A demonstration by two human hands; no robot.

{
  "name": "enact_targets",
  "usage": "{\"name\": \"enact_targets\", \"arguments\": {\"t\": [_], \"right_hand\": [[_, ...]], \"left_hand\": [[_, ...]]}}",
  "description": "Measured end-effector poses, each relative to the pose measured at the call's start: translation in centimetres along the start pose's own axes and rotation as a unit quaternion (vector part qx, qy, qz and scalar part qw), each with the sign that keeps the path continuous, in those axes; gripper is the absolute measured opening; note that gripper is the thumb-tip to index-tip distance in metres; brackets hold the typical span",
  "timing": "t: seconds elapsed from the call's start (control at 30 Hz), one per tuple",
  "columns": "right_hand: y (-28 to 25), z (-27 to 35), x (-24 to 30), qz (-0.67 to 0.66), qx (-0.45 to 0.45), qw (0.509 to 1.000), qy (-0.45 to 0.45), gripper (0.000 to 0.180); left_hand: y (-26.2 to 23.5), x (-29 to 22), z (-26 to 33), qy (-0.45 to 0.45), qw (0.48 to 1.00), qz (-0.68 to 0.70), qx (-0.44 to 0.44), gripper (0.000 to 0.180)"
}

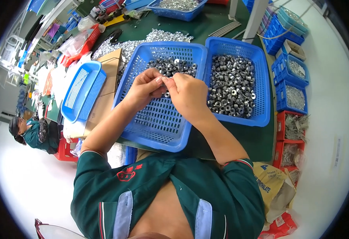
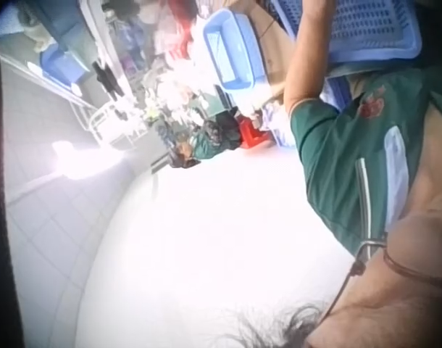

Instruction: Sorting and inspecting small metal hardware components into different blue bins at a workshop table.

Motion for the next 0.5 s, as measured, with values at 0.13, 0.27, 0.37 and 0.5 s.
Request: {"name": "enact_targets", "arguments": {"t": [0.13,0.27,0.37,0.5], "right_hand": [[0.2,-0.7,-0.7,0.036,0.052,0.998,0.018,0.041],[-3.8,-1.1,1.1,0.05,0.02,0.999,-0.008,0.034],[-6.1,0.7,4.1,-0.074,-0.038,0.992,-0.095,0.029],[-7.7,2.8,6.9,-0.116,-0.015,0.966,-0.231,0.022]], "left_hand": [[-0.6,-0.9,0.0,0.013,0.994,-0.106,0.027,0.014],[1.9,-2.9,-1.7,-0.067,0.983,-0.162,0.048,0.015],[6.4,-3.2,-4.5,0.003,0.941,-0.324,0.099,0.018],[12.9,0.5,-8.3,-0.003,0.864,-0.446,0.232,0.019]]}}
Point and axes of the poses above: each hand's wrist, its own z-axis away from the middle knuckle, its own y-axis out of the palm, x = y × z, the point moved 4 cm from there along -z, towards the middle knuckle, and after that the axes turned 4 degrees about z, right-handed, at the moved point
